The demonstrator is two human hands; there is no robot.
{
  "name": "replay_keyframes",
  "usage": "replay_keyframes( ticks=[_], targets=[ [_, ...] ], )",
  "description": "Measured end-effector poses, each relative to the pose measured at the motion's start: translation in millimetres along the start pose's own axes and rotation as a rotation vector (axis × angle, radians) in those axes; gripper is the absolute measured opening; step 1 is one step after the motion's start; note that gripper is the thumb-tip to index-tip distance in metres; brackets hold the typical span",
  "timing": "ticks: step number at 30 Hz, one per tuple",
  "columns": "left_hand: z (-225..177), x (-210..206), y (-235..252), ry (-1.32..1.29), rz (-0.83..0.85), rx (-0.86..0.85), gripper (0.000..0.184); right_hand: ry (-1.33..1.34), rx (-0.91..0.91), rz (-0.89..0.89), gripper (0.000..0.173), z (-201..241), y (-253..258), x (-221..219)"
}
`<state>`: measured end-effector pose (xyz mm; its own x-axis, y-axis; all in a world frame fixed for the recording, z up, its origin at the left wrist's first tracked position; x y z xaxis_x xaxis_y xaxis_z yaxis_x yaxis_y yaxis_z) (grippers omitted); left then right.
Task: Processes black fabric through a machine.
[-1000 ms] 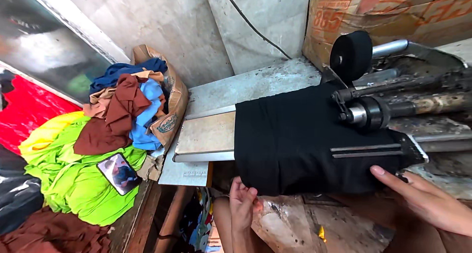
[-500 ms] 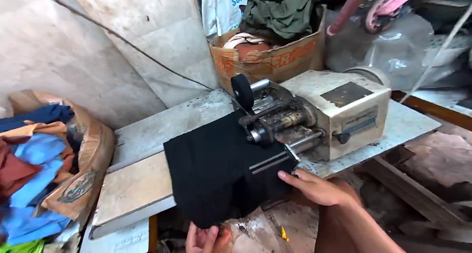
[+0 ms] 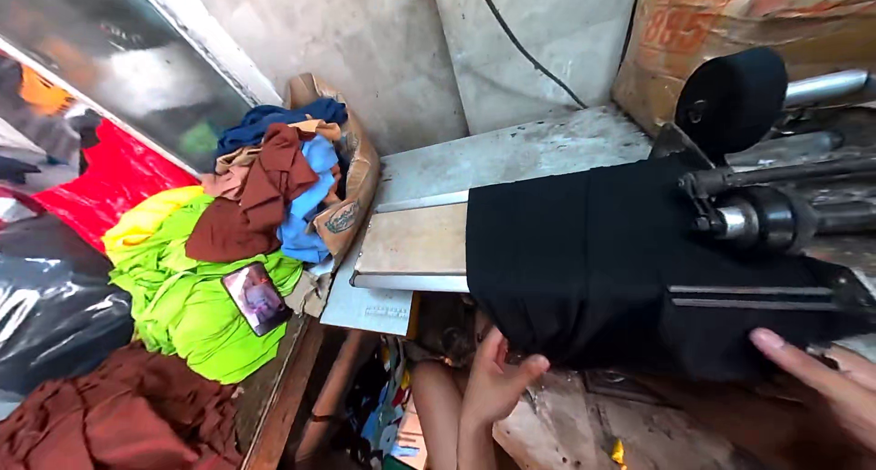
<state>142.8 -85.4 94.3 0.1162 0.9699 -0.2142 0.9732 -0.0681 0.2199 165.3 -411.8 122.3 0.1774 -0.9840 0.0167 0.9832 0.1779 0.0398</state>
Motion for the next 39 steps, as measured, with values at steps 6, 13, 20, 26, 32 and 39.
replay_keyframes(
  ticks=[6, 13, 20, 26, 32, 39],
  targets=[
    [0.9, 4.1, 1.5, -0.158, -0.025, -0.082, 0.043, 0.006, 0.028, -0.003, 0.019, -0.5, 0.4, -0.5],
    [-2.7, 4.1, 1.3, -0.209, -0.024, -0.13, 0.042, 0.015, 0.102, -0.033, 0.024, -8.0, 1.5, -0.6],
    [-5.0, 2.0, 1.0, -0.184, -0.024, -0.129, 0.042, 0.027, 0.107, -0.031, 0.024, -9.6, 1.7, -1.0],
    [0.5, -4.7, -5.5, -0.179, 0.005, -0.098, 0.044, 0.023, 0.068, -0.023, 0.024, -6.6, 1.2, -0.6],
    [0.9, -5.9, -1.6, 0.004, -0.009, -0.003, 0.045, 0.013, 0.114, -0.009, 0.024, -9.5, 2.7, 0.1],
    [0.6, -3.0, 2.6, -0.026, -0.048, -0.029, 0.047, 0.009, 0.122, -0.022, 0.025, -14.2, 4.4, 3.5]
  ],
)
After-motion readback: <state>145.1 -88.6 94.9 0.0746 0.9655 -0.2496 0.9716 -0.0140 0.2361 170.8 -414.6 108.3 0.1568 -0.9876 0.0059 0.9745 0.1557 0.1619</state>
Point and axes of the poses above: each hand's wrist, its own y-axis towards the middle knuckle, its own x-axis out of the back of the hand, z = x × y, the point moved 6 cm from there along y, towards the middle knuckle, and after that the axes turned 1 degree about -y, right-handed, at the moved point
